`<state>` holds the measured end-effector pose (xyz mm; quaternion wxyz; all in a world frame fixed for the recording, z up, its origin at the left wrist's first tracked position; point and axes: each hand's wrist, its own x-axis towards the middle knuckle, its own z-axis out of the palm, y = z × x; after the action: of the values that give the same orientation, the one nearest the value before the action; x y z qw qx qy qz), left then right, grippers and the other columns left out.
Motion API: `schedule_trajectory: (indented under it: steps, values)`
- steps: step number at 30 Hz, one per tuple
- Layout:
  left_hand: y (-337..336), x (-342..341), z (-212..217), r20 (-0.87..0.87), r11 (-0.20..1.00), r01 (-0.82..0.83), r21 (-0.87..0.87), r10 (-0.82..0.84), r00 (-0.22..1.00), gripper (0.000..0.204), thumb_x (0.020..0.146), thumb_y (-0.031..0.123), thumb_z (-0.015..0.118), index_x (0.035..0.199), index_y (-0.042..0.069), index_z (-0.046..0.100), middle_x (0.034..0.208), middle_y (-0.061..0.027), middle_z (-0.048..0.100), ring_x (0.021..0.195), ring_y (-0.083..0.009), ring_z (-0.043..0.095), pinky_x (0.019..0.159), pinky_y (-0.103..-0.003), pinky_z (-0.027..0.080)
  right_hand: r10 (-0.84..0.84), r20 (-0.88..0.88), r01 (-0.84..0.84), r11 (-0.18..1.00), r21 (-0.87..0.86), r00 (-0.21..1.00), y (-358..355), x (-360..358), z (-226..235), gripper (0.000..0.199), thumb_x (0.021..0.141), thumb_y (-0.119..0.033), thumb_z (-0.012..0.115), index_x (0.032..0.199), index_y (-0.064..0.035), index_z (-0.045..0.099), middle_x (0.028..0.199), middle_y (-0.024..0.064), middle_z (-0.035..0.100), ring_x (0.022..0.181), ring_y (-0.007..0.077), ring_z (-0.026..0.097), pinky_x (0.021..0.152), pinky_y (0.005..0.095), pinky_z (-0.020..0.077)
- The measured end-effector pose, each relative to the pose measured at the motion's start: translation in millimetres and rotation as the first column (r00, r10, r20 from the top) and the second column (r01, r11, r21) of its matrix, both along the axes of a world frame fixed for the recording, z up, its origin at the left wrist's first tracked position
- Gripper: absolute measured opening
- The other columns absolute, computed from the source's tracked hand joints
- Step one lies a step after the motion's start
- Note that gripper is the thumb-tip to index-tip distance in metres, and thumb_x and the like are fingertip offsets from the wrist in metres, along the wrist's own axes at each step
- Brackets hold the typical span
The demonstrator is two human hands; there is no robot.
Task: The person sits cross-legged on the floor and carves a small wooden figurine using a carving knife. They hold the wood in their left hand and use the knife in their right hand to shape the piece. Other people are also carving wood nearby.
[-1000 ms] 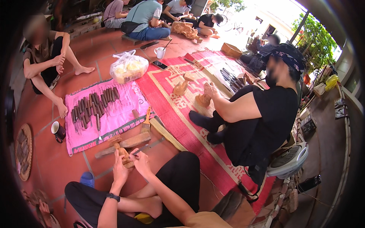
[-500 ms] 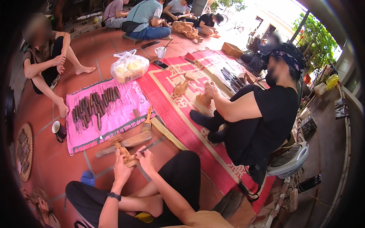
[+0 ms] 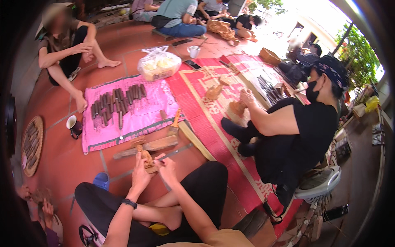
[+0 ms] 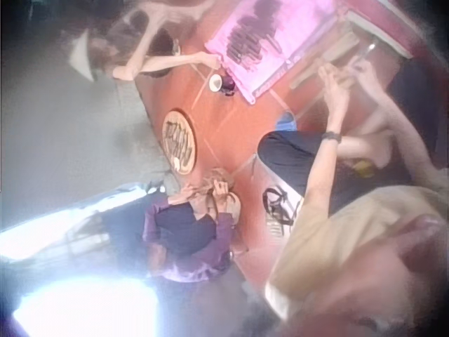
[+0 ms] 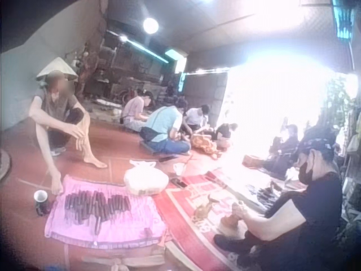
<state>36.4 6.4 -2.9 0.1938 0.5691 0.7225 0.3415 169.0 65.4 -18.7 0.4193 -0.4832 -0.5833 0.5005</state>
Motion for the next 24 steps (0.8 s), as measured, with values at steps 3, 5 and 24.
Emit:
schedule_trajectory:
  steps: [3, 5, 24]
  values:
    - [1, -3, -3, -0.014, 1.000, 0.010, -0.026, -0.011, 1.000, 0.068, 0.066, 0.024, 0.089, 0.121, 0.002, 0.055, 0.159, -0.0246, 0.029, 0.137, -0.0423, 0.044, 0.104, -0.048, 0.047, -0.205, -0.313, 0.127, 0.959, -0.252, 0.927, 6, 2, -9, 0.007, 0.093, 0.001, 0.065, 0.086, -0.0011, 0.062, 0.083, 0.0026, 0.065, 0.080, 0.0086, 0.063, 0.074, 0.0235, 0.0506]
    - [0, -11, -5, -0.009, 0.999, 0.006, -0.051, -0.006, 1.000, 0.071, 0.068, 0.027, 0.088, 0.125, 0.004, 0.054, 0.161, -0.0218, 0.026, 0.135, -0.0434, 0.045, 0.103, -0.051, 0.047, -0.084, -0.201, 0.054, 0.987, -0.150, 0.976, 5, -7, 1, 0.007, 0.093, 0.002, 0.065, 0.088, -0.0013, 0.061, 0.082, 0.0031, 0.065, 0.081, 0.0090, 0.063, 0.074, 0.0235, 0.0517]
    - [-3, -8, -7, 0.063, 0.996, 0.019, -0.082, -0.014, 0.998, 0.077, 0.067, 0.029, 0.087, 0.133, 0.004, 0.055, 0.162, -0.0200, 0.024, 0.131, -0.0428, 0.050, 0.103, -0.049, 0.048, -0.058, -0.231, 0.013, 0.982, -0.191, 0.971, 8, 2, -5, 0.003, 0.094, 0.002, 0.065, 0.094, -0.0003, 0.063, 0.094, 0.0074, 0.067, 0.091, 0.0169, 0.070, 0.082, 0.0306, 0.0602]
